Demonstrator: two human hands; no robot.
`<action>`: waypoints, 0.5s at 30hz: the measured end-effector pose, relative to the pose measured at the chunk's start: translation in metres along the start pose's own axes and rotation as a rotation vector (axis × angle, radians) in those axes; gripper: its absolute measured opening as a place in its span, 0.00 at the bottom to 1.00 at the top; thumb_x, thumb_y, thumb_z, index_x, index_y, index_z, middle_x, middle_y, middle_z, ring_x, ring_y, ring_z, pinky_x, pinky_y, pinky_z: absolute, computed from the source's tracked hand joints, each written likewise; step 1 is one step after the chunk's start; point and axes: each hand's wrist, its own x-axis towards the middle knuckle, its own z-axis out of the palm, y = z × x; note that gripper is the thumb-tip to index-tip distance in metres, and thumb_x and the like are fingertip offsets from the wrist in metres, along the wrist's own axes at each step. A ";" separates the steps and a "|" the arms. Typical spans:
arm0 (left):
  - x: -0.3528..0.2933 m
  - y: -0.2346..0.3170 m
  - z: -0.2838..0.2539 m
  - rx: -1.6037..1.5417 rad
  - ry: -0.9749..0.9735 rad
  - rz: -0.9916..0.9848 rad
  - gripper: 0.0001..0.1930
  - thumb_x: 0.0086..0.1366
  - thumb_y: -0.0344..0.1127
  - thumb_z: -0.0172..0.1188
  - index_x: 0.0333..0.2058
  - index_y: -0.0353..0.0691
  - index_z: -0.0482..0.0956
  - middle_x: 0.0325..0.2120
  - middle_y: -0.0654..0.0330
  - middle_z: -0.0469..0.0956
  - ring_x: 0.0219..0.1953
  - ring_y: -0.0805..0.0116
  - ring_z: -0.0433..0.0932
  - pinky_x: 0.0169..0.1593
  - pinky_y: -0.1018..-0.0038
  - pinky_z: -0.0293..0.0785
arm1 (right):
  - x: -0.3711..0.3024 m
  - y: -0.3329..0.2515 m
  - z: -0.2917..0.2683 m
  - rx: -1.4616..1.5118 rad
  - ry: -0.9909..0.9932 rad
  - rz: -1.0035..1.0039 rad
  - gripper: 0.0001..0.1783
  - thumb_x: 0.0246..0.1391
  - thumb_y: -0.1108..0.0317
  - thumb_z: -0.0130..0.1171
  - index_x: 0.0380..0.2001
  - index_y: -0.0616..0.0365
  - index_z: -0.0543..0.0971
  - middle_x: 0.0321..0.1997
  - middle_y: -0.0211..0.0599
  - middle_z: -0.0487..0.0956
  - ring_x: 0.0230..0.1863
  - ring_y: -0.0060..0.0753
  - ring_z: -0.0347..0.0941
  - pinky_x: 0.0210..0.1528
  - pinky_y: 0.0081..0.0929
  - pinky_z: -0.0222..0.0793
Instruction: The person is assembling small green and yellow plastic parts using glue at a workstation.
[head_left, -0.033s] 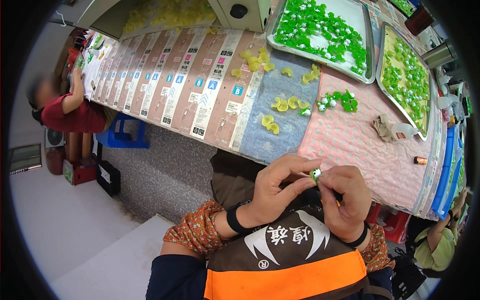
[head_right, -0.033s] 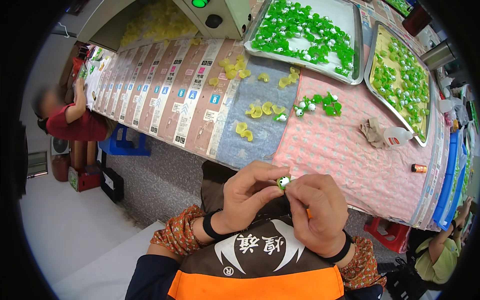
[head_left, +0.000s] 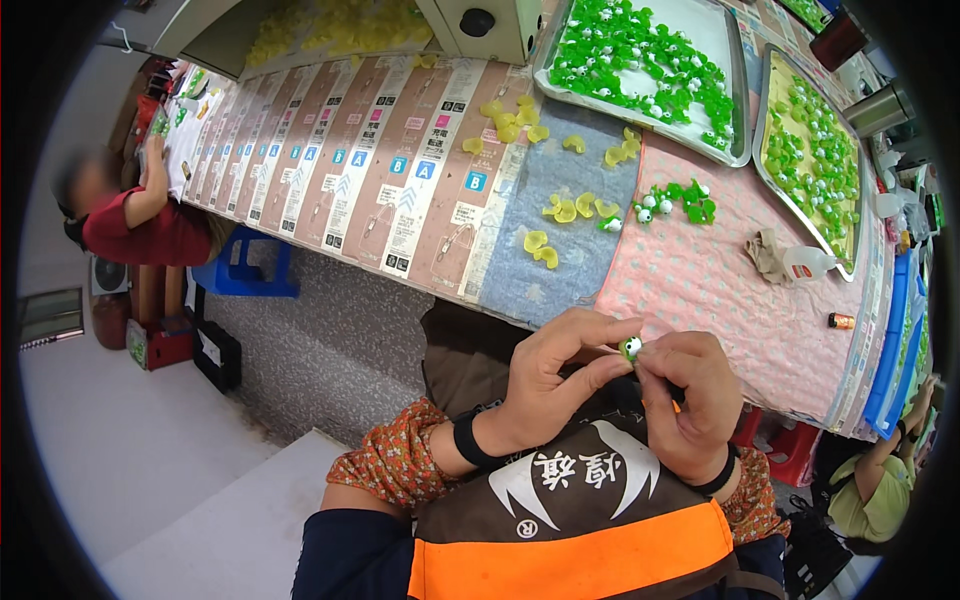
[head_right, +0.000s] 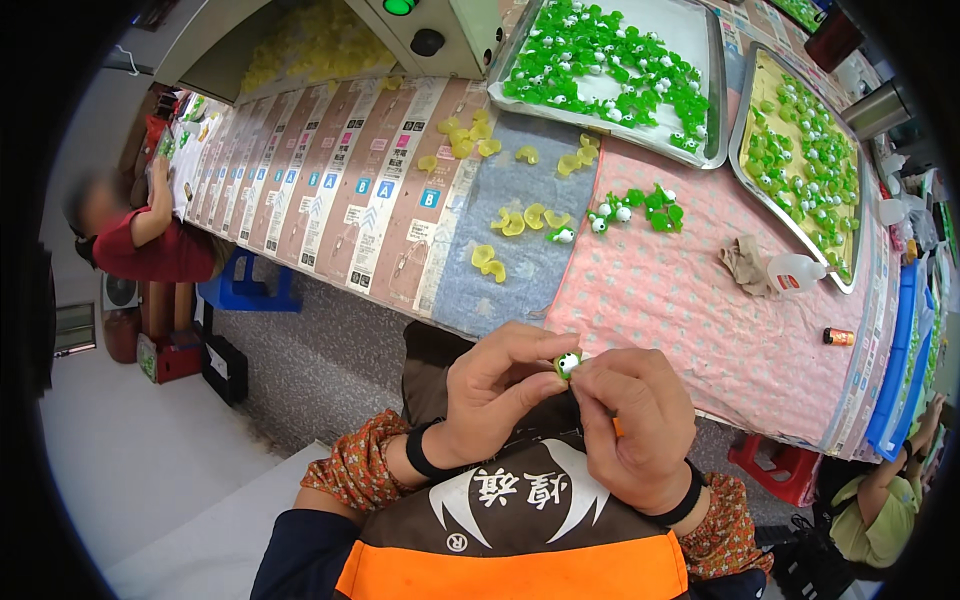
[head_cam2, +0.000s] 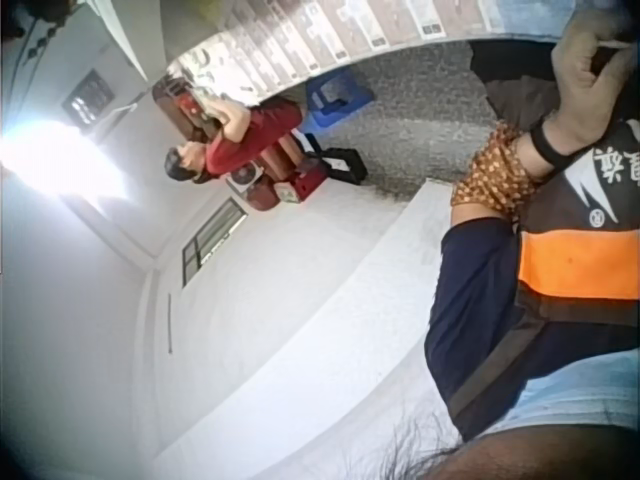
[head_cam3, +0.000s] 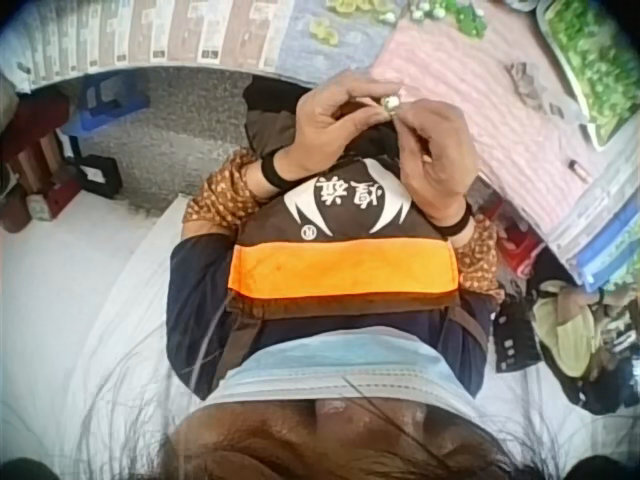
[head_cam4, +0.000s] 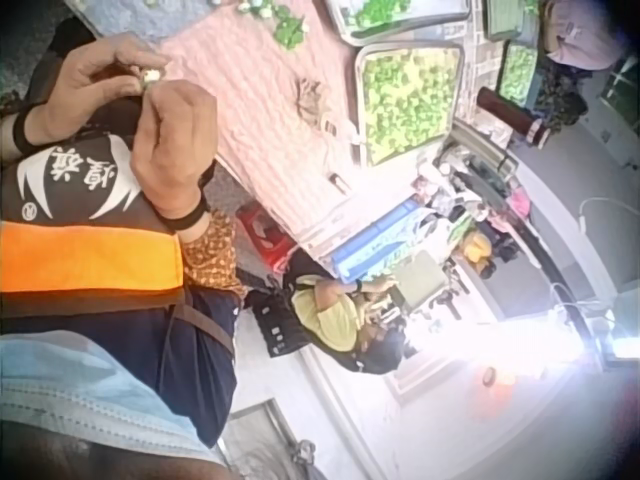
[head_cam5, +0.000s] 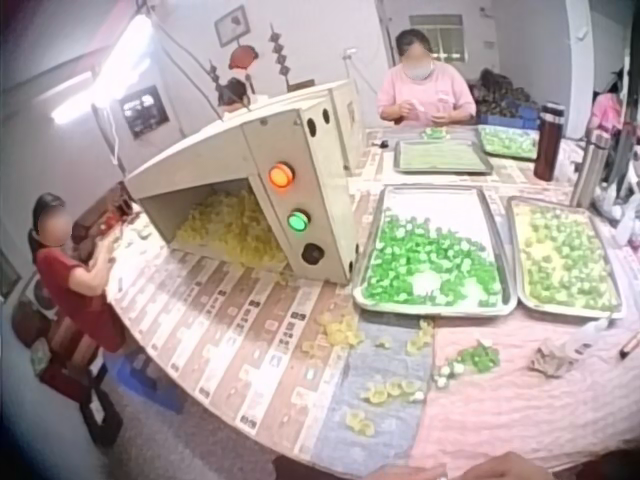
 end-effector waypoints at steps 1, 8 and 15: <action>0.000 -0.001 0.000 0.050 -0.002 0.014 0.18 0.65 0.19 0.59 0.54 0.30 0.77 0.49 0.55 0.75 0.51 0.70 0.77 0.53 0.76 0.76 | 0.000 0.001 0.000 0.001 0.000 0.001 0.16 0.42 0.88 0.65 0.35 0.62 0.78 0.33 0.44 0.79 0.32 0.40 0.78 0.31 0.28 0.73; 0.001 -0.001 0.001 -0.021 -0.005 -0.035 0.19 0.67 0.21 0.58 0.56 0.31 0.75 0.48 0.55 0.76 0.49 0.71 0.78 0.52 0.76 0.77 | -0.002 0.006 0.004 0.008 0.018 0.010 0.16 0.41 0.88 0.65 0.35 0.62 0.78 0.33 0.43 0.79 0.32 0.40 0.78 0.31 0.29 0.72; 0.002 -0.010 0.002 -0.499 0.042 -0.294 0.11 0.71 0.26 0.57 0.50 0.33 0.75 0.47 0.59 0.77 0.48 0.72 0.78 0.50 0.74 0.81 | -0.001 0.006 0.005 0.008 0.043 0.008 0.16 0.43 0.87 0.65 0.37 0.62 0.79 0.31 0.42 0.78 0.30 0.39 0.77 0.29 0.28 0.71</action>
